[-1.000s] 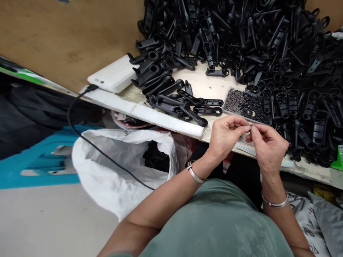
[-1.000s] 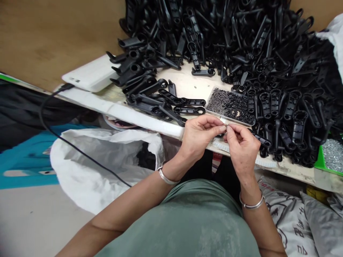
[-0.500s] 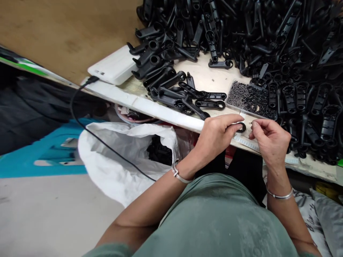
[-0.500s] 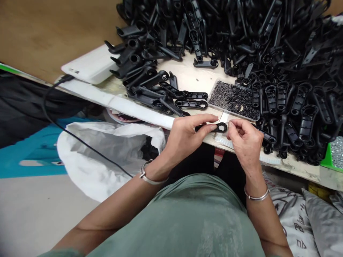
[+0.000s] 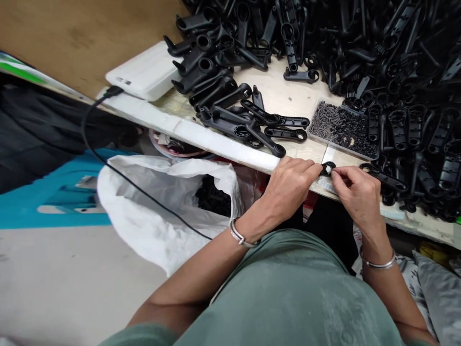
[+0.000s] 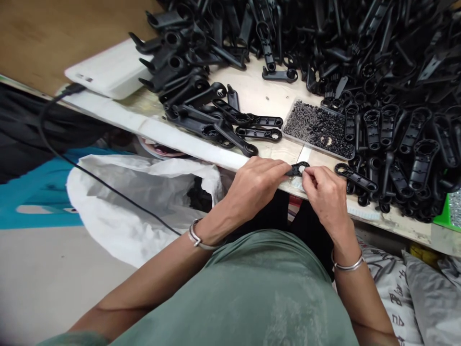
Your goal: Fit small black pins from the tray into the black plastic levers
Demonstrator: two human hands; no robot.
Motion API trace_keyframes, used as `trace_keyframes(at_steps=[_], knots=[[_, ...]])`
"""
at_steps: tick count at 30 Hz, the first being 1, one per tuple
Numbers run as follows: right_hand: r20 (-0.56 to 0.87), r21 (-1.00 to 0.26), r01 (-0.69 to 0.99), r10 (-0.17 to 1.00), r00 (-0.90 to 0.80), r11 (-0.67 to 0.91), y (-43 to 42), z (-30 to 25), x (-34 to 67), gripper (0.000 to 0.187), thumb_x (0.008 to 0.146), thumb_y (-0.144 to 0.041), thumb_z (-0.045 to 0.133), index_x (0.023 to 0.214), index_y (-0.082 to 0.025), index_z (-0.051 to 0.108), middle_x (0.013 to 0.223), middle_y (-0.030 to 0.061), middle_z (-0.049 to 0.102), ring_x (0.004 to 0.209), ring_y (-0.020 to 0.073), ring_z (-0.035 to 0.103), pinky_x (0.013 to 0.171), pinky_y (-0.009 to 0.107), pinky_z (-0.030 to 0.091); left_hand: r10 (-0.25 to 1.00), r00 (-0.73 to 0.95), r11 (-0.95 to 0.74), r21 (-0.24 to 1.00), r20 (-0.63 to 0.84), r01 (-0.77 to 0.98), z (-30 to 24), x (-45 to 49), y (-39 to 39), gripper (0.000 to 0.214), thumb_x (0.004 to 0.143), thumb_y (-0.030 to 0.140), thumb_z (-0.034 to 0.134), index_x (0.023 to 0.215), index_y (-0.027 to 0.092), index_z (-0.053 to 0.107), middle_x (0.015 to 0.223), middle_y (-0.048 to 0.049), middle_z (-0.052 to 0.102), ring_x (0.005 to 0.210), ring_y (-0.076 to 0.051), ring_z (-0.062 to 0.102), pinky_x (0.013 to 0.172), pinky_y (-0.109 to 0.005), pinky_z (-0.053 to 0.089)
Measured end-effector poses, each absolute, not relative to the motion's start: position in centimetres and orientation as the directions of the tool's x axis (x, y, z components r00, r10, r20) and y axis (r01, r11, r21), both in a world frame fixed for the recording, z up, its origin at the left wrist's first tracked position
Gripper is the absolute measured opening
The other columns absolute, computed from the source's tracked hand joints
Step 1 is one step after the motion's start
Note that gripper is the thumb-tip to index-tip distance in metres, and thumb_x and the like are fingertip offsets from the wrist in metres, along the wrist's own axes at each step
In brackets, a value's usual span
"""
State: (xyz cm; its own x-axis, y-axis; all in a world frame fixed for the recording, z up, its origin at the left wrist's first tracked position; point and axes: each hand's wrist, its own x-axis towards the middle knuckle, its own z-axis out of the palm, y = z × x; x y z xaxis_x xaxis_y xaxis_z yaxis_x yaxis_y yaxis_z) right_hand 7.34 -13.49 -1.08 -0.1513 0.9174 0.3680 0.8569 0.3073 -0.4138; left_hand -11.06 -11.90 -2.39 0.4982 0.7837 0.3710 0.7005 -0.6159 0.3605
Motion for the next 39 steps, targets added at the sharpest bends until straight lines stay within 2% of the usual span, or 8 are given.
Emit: trace_keyframes(at_steps=[5, 12, 14, 17, 20, 22, 34, 39], knots=[[0.364, -0.272, 0.888, 0.894, -0.262, 0.371, -13.2, -1.2, 7.0, 0.020, 0.094, -0.021, 0.053, 0.087, -0.016, 0.070, 0.080, 0.0080, 0.074, 0.075, 0.0191, 0.069, 0.070, 0.030, 0.048, 0.790, 0.484, -0.609, 0.393, 0.376, 0.689, -2.7, -10.9, -12.0, 0.013, 0.097, 0.016, 0.053, 0.095, 0.016, 0.066, 0.092, -0.0064, 0.074, 0.085, -0.020, 0.068, 0.074, -0.032, 0.043], [0.287, -0.091, 0.919, 0.894, -0.344, 0.383, -13.2, -0.6, 6.0, 0.025, 0.096, -0.020, 0.048, 0.086, -0.013, 0.069, 0.080, 0.0100, 0.071, 0.070, 0.0191, 0.065, 0.062, 0.029, 0.042, 0.792, 0.471, -0.607, 0.424, 0.389, 0.672, -3.1, -10.9, -12.1, 0.015, 0.098, 0.012, 0.050, 0.096, 0.015, 0.064, 0.096, -0.0044, 0.073, 0.091, -0.018, 0.067, 0.079, -0.027, 0.051], [0.250, -0.118, 0.923, 0.911, -0.329, 0.366, -13.2, -0.2, 5.8, 0.025, 0.095, -0.019, 0.048, 0.082, -0.013, 0.069, 0.078, 0.0104, 0.071, 0.069, 0.0194, 0.065, 0.062, 0.030, 0.041, 0.796, 0.472, -0.603, 0.434, 0.378, 0.669, -3.3, -10.9, -12.1, 0.014, 0.097, 0.011, 0.050, 0.097, 0.015, 0.064, 0.097, -0.0044, 0.072, 0.092, -0.018, 0.067, 0.079, -0.028, 0.052], [0.179, -0.275, 0.905, 0.942, -0.285, 0.326, -12.9, 0.4, 6.1, 0.023, 0.092, -0.022, 0.052, 0.082, -0.014, 0.071, 0.077, 0.0086, 0.072, 0.069, 0.0191, 0.065, 0.065, 0.029, 0.043, 0.807, 0.469, -0.589, 0.456, 0.358, 0.666, -3.4, -10.9, -12.1, 0.014, 0.098, 0.013, 0.051, 0.099, 0.014, 0.065, 0.098, -0.0050, 0.071, 0.092, -0.018, 0.067, 0.079, -0.028, 0.053], [0.049, -0.468, 0.862, 0.980, -0.194, 0.194, -12.5, 0.8, 6.7, 0.022, 0.091, -0.029, 0.055, 0.086, -0.016, 0.072, 0.071, 0.0039, 0.072, 0.064, 0.0167, 0.064, 0.064, 0.028, 0.043, 0.803, 0.483, -0.595, 0.455, 0.349, 0.662, -3.5, -10.9, -12.1, 0.018, 0.099, 0.012, 0.048, 0.104, 0.014, 0.065, 0.100, -0.0053, 0.071, 0.092, -0.018, 0.065, 0.079, -0.029, 0.053], [-0.013, -0.518, 0.849, 0.992, -0.128, 0.103, -12.4, 0.8, 6.9, 0.024, 0.090, -0.032, 0.055, 0.086, -0.017, 0.072, 0.065, 0.0020, 0.069, 0.059, 0.0157, 0.062, 0.061, 0.027, 0.042, 0.791, 0.498, -0.611, 0.439, 0.354, 0.659, -3.5, -10.8, -12.2, 0.022, 0.099, 0.010, 0.046, 0.107, 0.014, 0.066, 0.104, -0.0065, 0.070, 0.094, -0.019, 0.063, 0.082, -0.030, 0.053], [0.108, -0.345, 0.923, 0.984, -0.140, 0.170, -12.5, 1.0, 5.8, 0.022, 0.088, -0.026, 0.052, 0.080, -0.016, 0.069, 0.058, 0.0018, 0.064, 0.051, 0.0133, 0.056, 0.058, 0.026, 0.038, 0.752, 0.538, -0.659, 0.396, 0.380, 0.640, -3.4, -10.8, -12.3, 0.027, 0.100, 0.011, 0.039, 0.111, 0.013, 0.064, 0.112, -0.0103, 0.064, 0.097, -0.021, 0.057, 0.087, -0.032, 0.051], [0.012, -0.268, 0.948, 0.985, -0.175, 0.171, -12.1, 1.6, 5.9, 0.023, 0.090, -0.025, 0.050, 0.079, -0.016, 0.068, 0.057, 0.0025, 0.064, 0.050, 0.0142, 0.057, 0.058, 0.026, 0.039, 0.745, 0.550, -0.667, 0.406, 0.377, 0.625, -3.3, -11.0, -12.3, 0.024, 0.099, 0.010, 0.042, 0.111, 0.014, 0.063, 0.113, -0.0090, 0.064, 0.097, -0.020, 0.057, 0.087, -0.031, 0.051]])
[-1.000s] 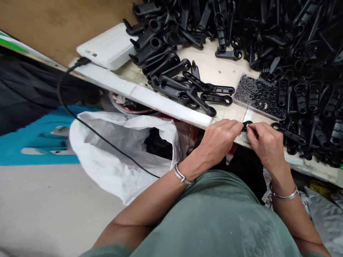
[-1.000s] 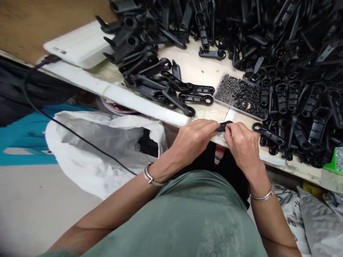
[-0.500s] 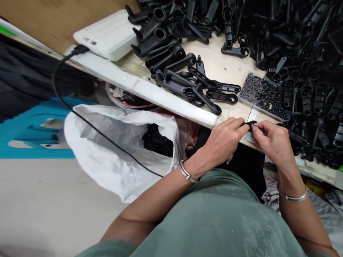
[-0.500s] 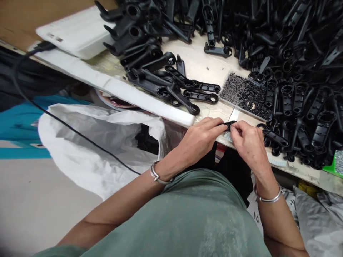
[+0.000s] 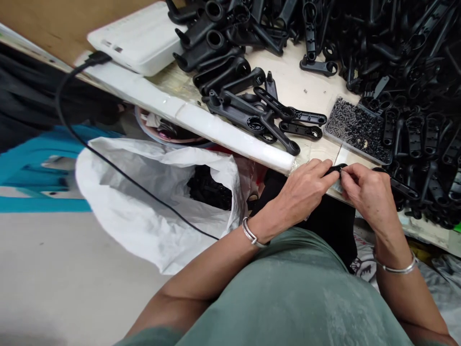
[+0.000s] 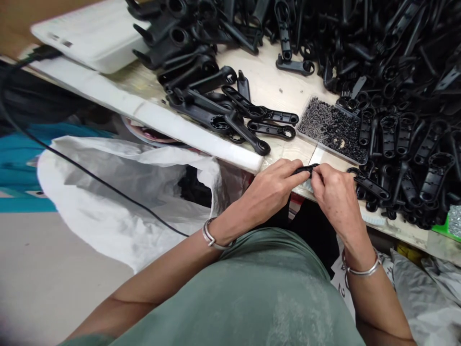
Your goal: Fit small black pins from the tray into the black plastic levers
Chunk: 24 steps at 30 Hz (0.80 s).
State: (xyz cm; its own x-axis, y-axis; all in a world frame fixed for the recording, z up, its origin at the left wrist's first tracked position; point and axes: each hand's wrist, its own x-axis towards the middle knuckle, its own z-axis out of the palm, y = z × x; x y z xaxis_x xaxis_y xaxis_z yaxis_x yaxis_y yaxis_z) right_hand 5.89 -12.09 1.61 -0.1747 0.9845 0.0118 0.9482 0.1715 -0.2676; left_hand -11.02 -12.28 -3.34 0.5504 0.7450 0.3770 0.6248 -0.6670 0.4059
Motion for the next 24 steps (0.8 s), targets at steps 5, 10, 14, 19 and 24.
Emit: trace_keyframes(at_steps=[5, 10, 14, 19, 24], knots=[[-0.056, 0.067, 0.964, 0.966, -0.253, 0.257, -12.1, 2.3, 4.8, 0.024, 0.093, -0.018, 0.046, 0.082, -0.013, 0.067, 0.068, 0.0108, 0.070, 0.058, 0.0210, 0.065, 0.056, 0.029, 0.035, 0.732, 0.534, -0.679, 0.394, 0.424, 0.619, -3.8, -10.9, -12.2, 0.026, 0.100, 0.009, 0.039, 0.105, 0.014, 0.063, 0.111, -0.0097, 0.066, 0.095, -0.020, 0.058, 0.086, -0.032, 0.052], [-0.154, 0.334, 0.907, 0.964, -0.215, 0.255, -12.5, 3.4, 1.5, 0.028, 0.088, 0.000, 0.039, 0.088, -0.008, 0.066, 0.075, 0.0186, 0.071, 0.061, 0.0253, 0.068, 0.051, 0.030, 0.029, 0.759, 0.460, -0.649, 0.488, 0.460, 0.583, -4.2, -10.8, -12.2, 0.028, 0.101, 0.009, 0.033, 0.097, 0.014, 0.060, 0.096, -0.0065, 0.067, 0.089, -0.018, 0.058, 0.086, -0.029, 0.051], [-0.122, 0.209, 0.958, 0.977, -0.174, 0.197, -12.0, 2.9, 2.2, 0.023, 0.089, -0.005, 0.044, 0.089, -0.009, 0.067, 0.073, 0.0163, 0.071, 0.061, 0.0237, 0.068, 0.053, 0.029, 0.035, 0.774, 0.391, -0.630, 0.548, 0.498, 0.550, -4.8, -10.7, -12.1, 0.017, 0.101, 0.013, 0.042, 0.101, 0.014, 0.059, 0.095, -0.0053, 0.069, 0.088, -0.017, 0.060, 0.083, -0.029, 0.051], [-0.059, -0.643, 0.763, 0.998, 0.037, -0.066, -12.7, 0.8, 6.7, 0.022, 0.089, -0.034, 0.060, 0.096, -0.016, 0.069, 0.060, 0.0005, 0.067, 0.049, 0.0144, 0.063, 0.057, 0.028, 0.052, 0.779, 0.229, -0.603, 0.598, 0.583, 0.527, -5.2, -10.4, -12.3, 0.014, 0.098, 0.015, 0.053, 0.111, 0.014, 0.060, 0.099, -0.0056, 0.074, 0.091, -0.016, 0.067, 0.081, -0.029, 0.054], [-0.168, -0.961, 0.180, 0.961, 0.222, -0.210, -14.4, -0.5, 7.1, 0.062, 0.074, -0.044, 0.078, 0.126, -0.020, 0.054, 0.079, 0.0006, 0.073, 0.064, 0.0172, 0.071, 0.062, 0.033, 0.062, 0.776, 0.129, -0.578, 0.615, 0.618, 0.535, -4.4, -10.0, -13.1, 0.016, 0.097, 0.017, 0.057, 0.112, 0.016, 0.062, 0.102, -0.0068, 0.076, 0.094, -0.016, 0.071, 0.085, -0.031, 0.058]])
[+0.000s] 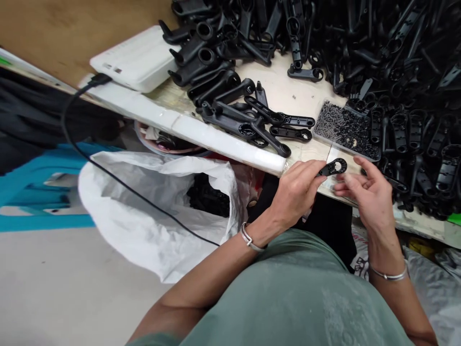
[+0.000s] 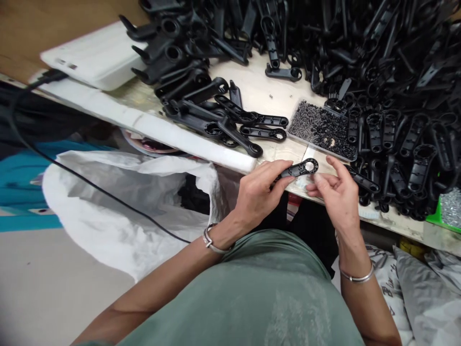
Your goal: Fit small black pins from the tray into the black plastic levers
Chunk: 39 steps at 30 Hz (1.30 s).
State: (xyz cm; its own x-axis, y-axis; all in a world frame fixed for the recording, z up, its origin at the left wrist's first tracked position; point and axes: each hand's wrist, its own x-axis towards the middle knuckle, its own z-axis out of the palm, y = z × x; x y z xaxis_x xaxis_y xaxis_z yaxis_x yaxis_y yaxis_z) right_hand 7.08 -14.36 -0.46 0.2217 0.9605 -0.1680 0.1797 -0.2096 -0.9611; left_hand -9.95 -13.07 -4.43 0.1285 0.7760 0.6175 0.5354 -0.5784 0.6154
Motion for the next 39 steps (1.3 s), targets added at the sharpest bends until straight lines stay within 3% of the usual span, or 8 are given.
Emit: trace_keyframes(at_steps=[4, 8, 14, 17, 32, 35, 37, 39], knots=[[-0.220, -0.975, -0.060, 0.961, 0.169, -0.213, -14.5, -0.7, 5.7, 0.060, 0.069, -0.038, 0.082, 0.120, -0.025, 0.053, 0.091, -0.0013, 0.072, 0.082, 0.0177, 0.073, 0.075, 0.036, 0.064, 0.741, 0.129, -0.617, 0.592, 0.659, 0.518, -3.8, -9.4, -13.6, 0.016, 0.098, 0.018, 0.055, 0.111, 0.015, 0.063, 0.102, -0.0077, 0.076, 0.093, -0.016, 0.071, 0.085, -0.032, 0.058], [-0.245, -0.964, -0.153, 0.946, 0.213, -0.216, -14.2, -0.6, 5.0, 0.045, 0.065, -0.030, 0.081, 0.104, -0.022, 0.059, 0.090, -0.0018, 0.071, 0.074, 0.0139, 0.070, 0.074, 0.035, 0.064, 0.725, 0.131, -0.626, 0.566, 0.676, 0.536, -3.5, -9.1, -14.1, 0.015, 0.099, 0.018, 0.053, 0.110, 0.015, 0.063, 0.099, -0.0067, 0.076, 0.090, -0.015, 0.071, 0.083, -0.031, 0.059], [-0.217, -0.975, -0.121, 0.925, 0.312, -0.188, -13.5, -1.0, 4.2, 0.041, 0.061, -0.024, 0.076, 0.099, -0.018, 0.062, 0.079, -0.0014, 0.070, 0.063, 0.0118, 0.065, 0.060, 0.028, 0.059, 0.705, 0.084, -0.636, 0.576, 0.704, 0.513, -3.7, -8.8, -14.6, 0.014, 0.097, 0.016, 0.056, 0.109, 0.014, 0.064, 0.099, -0.0066, 0.075, 0.089, -0.014, 0.071, 0.085, -0.027, 0.059], [-0.257, -0.965, -0.118, 0.937, 0.237, -0.235, -13.1, -1.1, 3.8, 0.044, 0.060, -0.025, 0.073, 0.103, -0.019, 0.061, 0.072, -0.0042, 0.067, 0.055, 0.0102, 0.060, 0.055, 0.026, 0.056, 0.716, 0.060, -0.622, 0.597, 0.695, 0.506, -3.8, -8.9, -14.7, 0.015, 0.095, 0.014, 0.060, 0.109, 0.016, 0.065, 0.101, -0.0059, 0.075, 0.091, -0.014, 0.071, 0.087, -0.025, 0.059], [-0.183, -0.968, -0.197, 0.977, 0.112, -0.158, -13.8, 1.4, 5.7, 0.041, 0.071, -0.028, 0.078, 0.109, -0.025, 0.065, 0.086, -0.0034, 0.070, 0.061, 0.0097, 0.061, 0.065, 0.027, 0.055, 0.704, 0.126, -0.679, 0.609, 0.699, 0.411, -2.7, -8.9, -14.0, 0.029, 0.091, 0.016, 0.067, 0.119, 0.022, 0.062, 0.106, -0.0042, 0.076, 0.097, -0.016, 0.073, 0.089, -0.028, 0.062], [-0.080, -0.994, -0.084, 0.978, 0.193, -0.065, -14.3, 3.1, 8.1, 0.035, 0.079, -0.023, 0.073, 0.113, -0.027, 0.065, 0.087, -0.0041, 0.070, 0.060, 0.0086, 0.058, 0.062, 0.025, 0.052, 0.648, 0.226, -0.747, 0.549, 0.727, 0.374, -2.2, -9.6, -13.7, 0.043, 0.090, 0.018, 0.068, 0.132, 0.023, 0.057, 0.115, -0.0082, 0.074, 0.104, -0.020, 0.072, 0.091, -0.034, 0.062], [0.061, -0.991, 0.130, 0.951, 0.303, 0.022, -14.3, 4.7, 11.2, 0.037, 0.083, -0.025, 0.070, 0.119, -0.027, 0.065, 0.077, -0.0039, 0.066, 0.057, 0.0099, 0.057, 0.059, 0.026, 0.050, 0.599, 0.239, -0.778, 0.484, 0.765, 0.401, -1.8, -10.6, -13.2, 0.054, 0.087, 0.014, 0.071, 0.138, 0.026, 0.055, 0.118, -0.0088, 0.074, 0.106, -0.023, 0.071, 0.092, -0.039, 0.061], [0.298, -0.898, 0.431, 0.842, 0.449, 0.087, -13.9, 6.4, 15.3, 0.040, 0.083, -0.023, 0.068, 0.123, -0.022, 0.067, 0.069, -0.0028, 0.059, 0.055, 0.0105, 0.054, 0.057, 0.027, 0.047, 0.604, 0.207, -0.749, 0.460, 0.770, 0.477, -1.6, -12.0, -12.5, 0.063, 0.085, 0.010, 0.071, 0.139, 0.036, 0.055, 0.119, -0.0031, 0.074, 0.102, -0.024, 0.071, 0.091, -0.043, 0.060]])
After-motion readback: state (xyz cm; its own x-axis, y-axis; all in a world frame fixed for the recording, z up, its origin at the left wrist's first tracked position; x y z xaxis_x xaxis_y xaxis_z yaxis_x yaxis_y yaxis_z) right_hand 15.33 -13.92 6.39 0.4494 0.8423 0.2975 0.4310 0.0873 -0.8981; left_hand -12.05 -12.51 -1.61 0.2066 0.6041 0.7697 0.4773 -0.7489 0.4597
